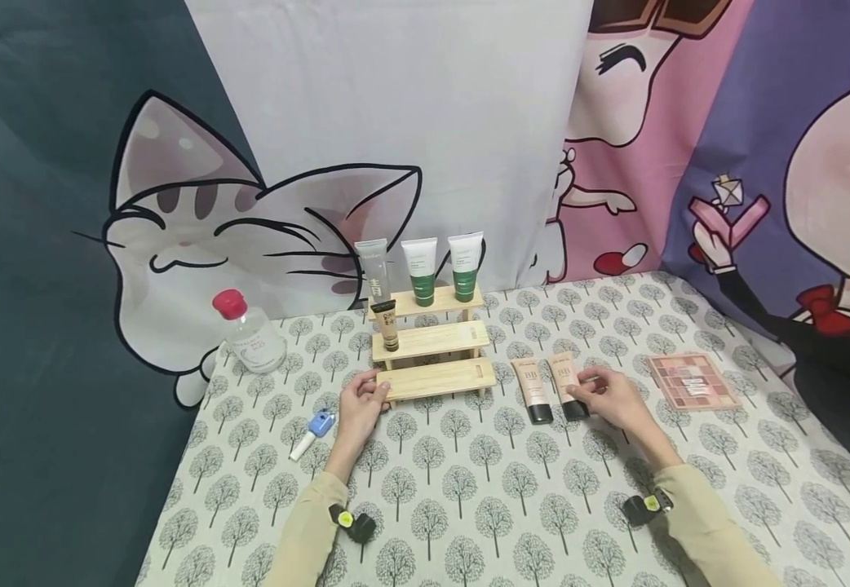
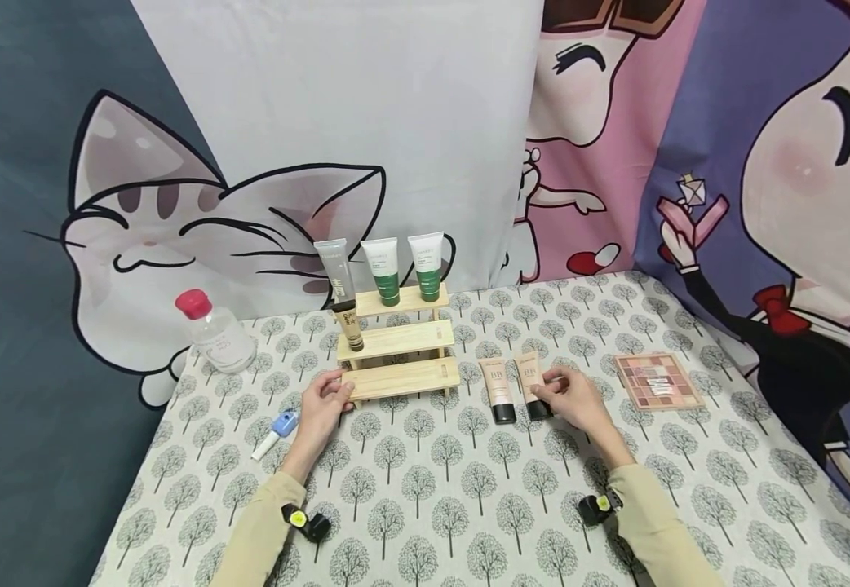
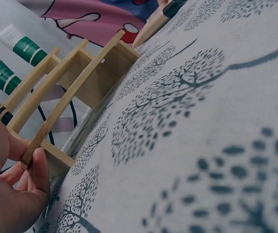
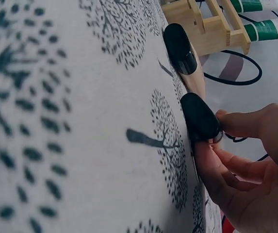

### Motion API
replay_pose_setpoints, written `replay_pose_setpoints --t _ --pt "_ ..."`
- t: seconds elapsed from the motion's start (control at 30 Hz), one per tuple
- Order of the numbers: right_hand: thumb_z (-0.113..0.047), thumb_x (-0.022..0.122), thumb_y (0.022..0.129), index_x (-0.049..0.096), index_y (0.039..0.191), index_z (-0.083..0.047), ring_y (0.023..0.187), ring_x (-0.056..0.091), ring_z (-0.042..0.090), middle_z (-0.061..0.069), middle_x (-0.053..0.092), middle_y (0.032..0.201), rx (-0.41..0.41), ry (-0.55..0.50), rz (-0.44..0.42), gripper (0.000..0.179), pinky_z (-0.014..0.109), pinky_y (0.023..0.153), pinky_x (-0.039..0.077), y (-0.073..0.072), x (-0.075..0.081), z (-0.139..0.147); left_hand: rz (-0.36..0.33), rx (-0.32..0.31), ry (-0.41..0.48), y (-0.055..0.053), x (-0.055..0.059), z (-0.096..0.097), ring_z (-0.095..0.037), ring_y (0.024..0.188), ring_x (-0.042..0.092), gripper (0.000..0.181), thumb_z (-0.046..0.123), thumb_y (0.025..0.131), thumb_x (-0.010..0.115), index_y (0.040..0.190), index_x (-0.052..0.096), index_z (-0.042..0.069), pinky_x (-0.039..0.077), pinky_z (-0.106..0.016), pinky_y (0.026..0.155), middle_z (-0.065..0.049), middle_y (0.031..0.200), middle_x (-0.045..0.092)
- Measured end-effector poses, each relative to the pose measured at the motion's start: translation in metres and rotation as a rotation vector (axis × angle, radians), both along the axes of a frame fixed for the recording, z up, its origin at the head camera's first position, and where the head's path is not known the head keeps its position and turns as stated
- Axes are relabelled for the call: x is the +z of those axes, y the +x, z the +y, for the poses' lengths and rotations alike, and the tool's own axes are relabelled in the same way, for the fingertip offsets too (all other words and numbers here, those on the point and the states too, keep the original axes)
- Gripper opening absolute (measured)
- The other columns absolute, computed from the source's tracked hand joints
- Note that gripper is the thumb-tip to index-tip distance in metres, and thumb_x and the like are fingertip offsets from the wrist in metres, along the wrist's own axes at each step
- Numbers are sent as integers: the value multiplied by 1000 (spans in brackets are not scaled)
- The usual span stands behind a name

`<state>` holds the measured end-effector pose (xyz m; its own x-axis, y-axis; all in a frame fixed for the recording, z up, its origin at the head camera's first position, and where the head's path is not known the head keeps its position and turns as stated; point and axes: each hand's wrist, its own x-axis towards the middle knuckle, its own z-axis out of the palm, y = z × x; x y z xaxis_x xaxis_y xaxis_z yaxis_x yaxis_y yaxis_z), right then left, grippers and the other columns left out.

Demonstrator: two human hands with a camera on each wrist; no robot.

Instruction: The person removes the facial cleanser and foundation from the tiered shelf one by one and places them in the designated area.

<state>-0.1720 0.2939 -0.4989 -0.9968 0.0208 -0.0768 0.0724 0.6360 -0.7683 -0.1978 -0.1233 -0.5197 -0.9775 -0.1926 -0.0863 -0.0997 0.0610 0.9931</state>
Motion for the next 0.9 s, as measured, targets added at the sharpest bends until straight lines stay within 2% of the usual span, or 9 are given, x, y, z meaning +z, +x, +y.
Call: replay_pose_setpoints --t 0.2,0.27,0.47,0.53,0.57,0.7,0.77,0.8,0.9 --pt "-29 76 92 62 118 5 72 66 16 16 72 94 -4 74 36 45 23 56 60 3 4 7 1 1 -10 0 0 0 -5 67 59 37 2 95 67 131 59 -5 61 -15 60 -6 93 62" --pt "-29 75 93 63 118 5 75 69 21 17 73 94 -4 108 74 44 26 61 61 3 10 8 1 0 -17 0 0 0 -6 68 59 38 3 95 67 131 59 -4 62 -16 61 -8 95 64" --pt "-26 72 95 66 115 5 90 73 37 20 74 97 5 166 209 38 44 75 65 -7 40 2 -21 -9 -20 0 0 -1 -8 73 60 40 4 96 67 134 58 -4 65 -21 66 -12 101 66" --pt "-27 71 95 67 115 3 91 73 38 21 74 100 11 158 224 37 44 76 65 -12 51 -4 -27 -16 -19 4 10 -1 -10 74 60 41 3 96 67 134 57 -6 66 -25 68 -13 102 66" --pt "-27 71 95 67 115 3 92 72 38 21 73 100 18 153 233 37 41 76 65 -15 56 -8 -23 -16 -17 5 10 -1 -10 74 60 41 3 96 67 134 57 -6 66 -24 68 -13 101 66" --pt "-26 71 95 68 116 2 94 72 38 23 73 104 49 104 256 36 43 80 65 -26 72 -24 -6 -7 -17 4 8 0 -8 71 60 39 2 95 67 132 58 -6 64 -19 64 -10 97 64" --pt "-26 72 95 68 117 2 95 72 38 22 73 105 61 82 256 35 41 81 65 -31 79 -32 2 0 -11 0 -2 -1 -6 69 59 38 3 95 67 132 59 -4 61 -15 61 -7 95 64" --pt "-26 72 95 67 118 1 97 72 38 22 73 106 66 65 251 35 41 82 65 -33 82 -36 1 1 -10 0 -2 -1 -5 68 59 38 2 95 67 132 59 -4 61 -14 61 -7 95 63" --pt "-25 72 96 67 119 1 100 70 37 22 72 110 79 8 241 35 29 79 64 -42 90 -48 0 1 -13 0 -1 0 -6 69 59 39 3 95 67 132 59 -4 61 -15 62 -7 95 63"
